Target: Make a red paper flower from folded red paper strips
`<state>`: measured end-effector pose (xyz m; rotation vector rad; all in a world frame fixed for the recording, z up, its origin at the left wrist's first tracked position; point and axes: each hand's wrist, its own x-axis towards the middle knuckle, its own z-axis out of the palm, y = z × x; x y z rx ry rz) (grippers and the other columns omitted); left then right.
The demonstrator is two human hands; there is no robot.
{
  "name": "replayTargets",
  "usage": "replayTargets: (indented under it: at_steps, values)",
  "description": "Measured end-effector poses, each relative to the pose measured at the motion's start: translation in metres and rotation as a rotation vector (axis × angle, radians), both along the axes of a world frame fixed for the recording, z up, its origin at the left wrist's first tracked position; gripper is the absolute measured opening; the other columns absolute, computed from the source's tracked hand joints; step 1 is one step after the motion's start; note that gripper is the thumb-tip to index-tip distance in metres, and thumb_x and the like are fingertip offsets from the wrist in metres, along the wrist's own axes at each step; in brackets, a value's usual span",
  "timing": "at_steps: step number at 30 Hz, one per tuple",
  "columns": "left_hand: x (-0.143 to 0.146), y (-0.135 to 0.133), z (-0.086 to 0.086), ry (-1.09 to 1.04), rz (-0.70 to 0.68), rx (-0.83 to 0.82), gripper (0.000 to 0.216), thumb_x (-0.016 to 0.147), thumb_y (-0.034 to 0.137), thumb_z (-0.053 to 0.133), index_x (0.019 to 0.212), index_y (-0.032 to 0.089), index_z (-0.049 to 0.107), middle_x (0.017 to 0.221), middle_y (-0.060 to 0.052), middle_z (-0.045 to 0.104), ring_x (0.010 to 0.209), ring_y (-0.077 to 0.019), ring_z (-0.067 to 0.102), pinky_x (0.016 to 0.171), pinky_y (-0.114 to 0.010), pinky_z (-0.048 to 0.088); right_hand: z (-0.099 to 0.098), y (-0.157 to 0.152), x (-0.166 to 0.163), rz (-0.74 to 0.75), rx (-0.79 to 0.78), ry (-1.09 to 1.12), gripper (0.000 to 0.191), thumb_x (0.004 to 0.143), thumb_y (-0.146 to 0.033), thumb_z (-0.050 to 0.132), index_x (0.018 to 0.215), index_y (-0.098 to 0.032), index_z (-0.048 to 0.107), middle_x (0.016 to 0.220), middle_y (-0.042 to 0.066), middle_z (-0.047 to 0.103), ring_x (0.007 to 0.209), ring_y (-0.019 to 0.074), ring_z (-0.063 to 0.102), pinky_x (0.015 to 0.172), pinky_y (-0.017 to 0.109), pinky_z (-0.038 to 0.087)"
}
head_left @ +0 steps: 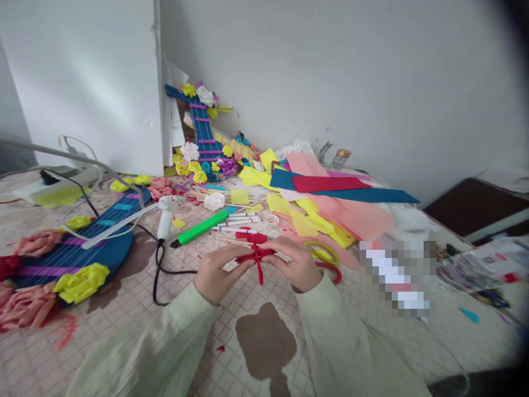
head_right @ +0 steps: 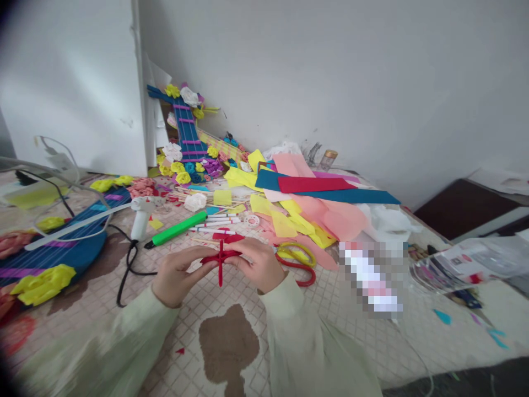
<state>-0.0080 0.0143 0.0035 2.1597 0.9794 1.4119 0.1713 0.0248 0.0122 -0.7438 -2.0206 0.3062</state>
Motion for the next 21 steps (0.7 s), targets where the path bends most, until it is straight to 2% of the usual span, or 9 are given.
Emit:
replayTargets:
  at_steps: [8, 16, 21]
  values:
    - [-0.0007, 0.0014, -0.0036, -0.014, 0.021, -0.075, 0.014, 0.07, 0.019, 0.06, 0.083, 0.016, 0.064, 0.08, -0.006, 0.069, 0.073, -0.0166, 0.063, 0.069, -0.026, 0.051, 0.0038, -0.0009, -0.0002, 0.042, -0.02, -0.046, 0.016, 0.076, -0.016, 0.055, 0.092, -0.019, 0.059, 0.09, 0.006, 0.063, 0.087, 0.0161, 0.058, 0.078, 0.03, 0.047]
    - [-0.0006, 0.0012, -0.0011, 0.004, 0.012, -0.047, 0.014, 0.07, 0.019, 0.06, 0.083, 0.016, 0.064, 0.081, -0.006, 0.069, 0.072, -0.0162, 0.063, 0.069, -0.026, 0.051, 0.0085, -0.0029, 0.0001, 0.086, -0.055, 0.005, 0.011, 0.073, -0.018, 0.06, 0.084, -0.018, 0.057, 0.087, 0.008, 0.062, 0.084, 0.0168, 0.057, 0.076, 0.031, 0.048]
    - [-0.0004, 0.0012, -0.0008, 0.037, 0.005, -0.01, 0.012, 0.07, 0.018, 0.06, 0.081, 0.015, 0.064, 0.078, -0.007, 0.069, 0.071, -0.0162, 0.063, 0.068, -0.025, 0.051, 0.0087, -0.0025, 0.0009, 0.097, -0.072, -0.038, 0.01, 0.071, -0.018, 0.06, 0.08, -0.017, 0.057, 0.086, 0.009, 0.061, 0.084, 0.0168, 0.057, 0.075, 0.031, 0.048]
